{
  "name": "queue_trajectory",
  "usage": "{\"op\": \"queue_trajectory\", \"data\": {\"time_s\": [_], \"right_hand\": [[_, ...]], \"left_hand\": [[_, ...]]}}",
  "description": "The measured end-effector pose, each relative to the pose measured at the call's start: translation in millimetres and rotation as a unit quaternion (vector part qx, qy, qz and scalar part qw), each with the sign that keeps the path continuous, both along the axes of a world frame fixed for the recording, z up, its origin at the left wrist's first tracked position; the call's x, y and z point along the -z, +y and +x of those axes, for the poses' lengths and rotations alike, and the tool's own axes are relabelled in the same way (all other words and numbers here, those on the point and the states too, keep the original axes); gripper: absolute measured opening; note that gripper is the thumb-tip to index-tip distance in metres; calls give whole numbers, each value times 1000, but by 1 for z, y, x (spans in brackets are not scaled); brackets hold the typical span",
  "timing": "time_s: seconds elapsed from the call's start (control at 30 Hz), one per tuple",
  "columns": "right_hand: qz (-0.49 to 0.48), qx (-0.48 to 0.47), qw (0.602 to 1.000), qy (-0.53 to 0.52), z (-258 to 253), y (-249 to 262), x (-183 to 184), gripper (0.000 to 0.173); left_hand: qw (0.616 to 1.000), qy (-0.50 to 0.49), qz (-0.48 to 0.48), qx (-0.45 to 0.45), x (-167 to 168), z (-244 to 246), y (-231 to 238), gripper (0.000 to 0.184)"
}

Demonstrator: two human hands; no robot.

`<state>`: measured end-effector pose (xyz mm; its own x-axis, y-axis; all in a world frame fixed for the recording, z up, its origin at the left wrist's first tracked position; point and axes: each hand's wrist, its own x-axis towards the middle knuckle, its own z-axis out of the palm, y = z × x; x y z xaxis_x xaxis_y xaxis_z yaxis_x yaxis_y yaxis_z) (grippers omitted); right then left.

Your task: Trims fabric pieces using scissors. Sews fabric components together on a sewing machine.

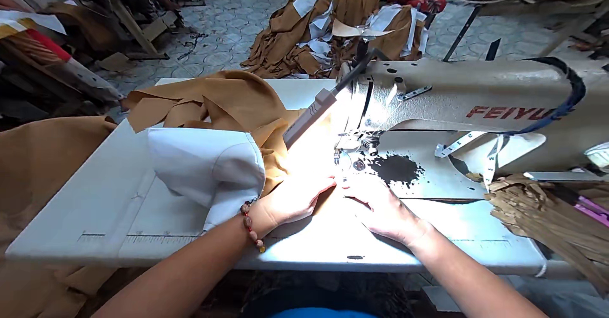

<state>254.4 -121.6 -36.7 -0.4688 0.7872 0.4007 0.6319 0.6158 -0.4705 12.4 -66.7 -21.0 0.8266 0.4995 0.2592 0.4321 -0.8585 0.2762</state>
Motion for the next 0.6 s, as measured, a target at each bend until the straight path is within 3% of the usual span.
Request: {"op": "queue_trajectory", "data": {"time_s": [0.17, 0.6], "right_hand": [[89, 6, 996, -13, 0, -6, 8, 29], [51, 1, 999, 0, 0, -6, 6, 27]], "left_hand": [[998, -50, 31, 33, 8, -6, 4, 42], [997, -36, 36, 65, 10, -10, 15, 46]]}}
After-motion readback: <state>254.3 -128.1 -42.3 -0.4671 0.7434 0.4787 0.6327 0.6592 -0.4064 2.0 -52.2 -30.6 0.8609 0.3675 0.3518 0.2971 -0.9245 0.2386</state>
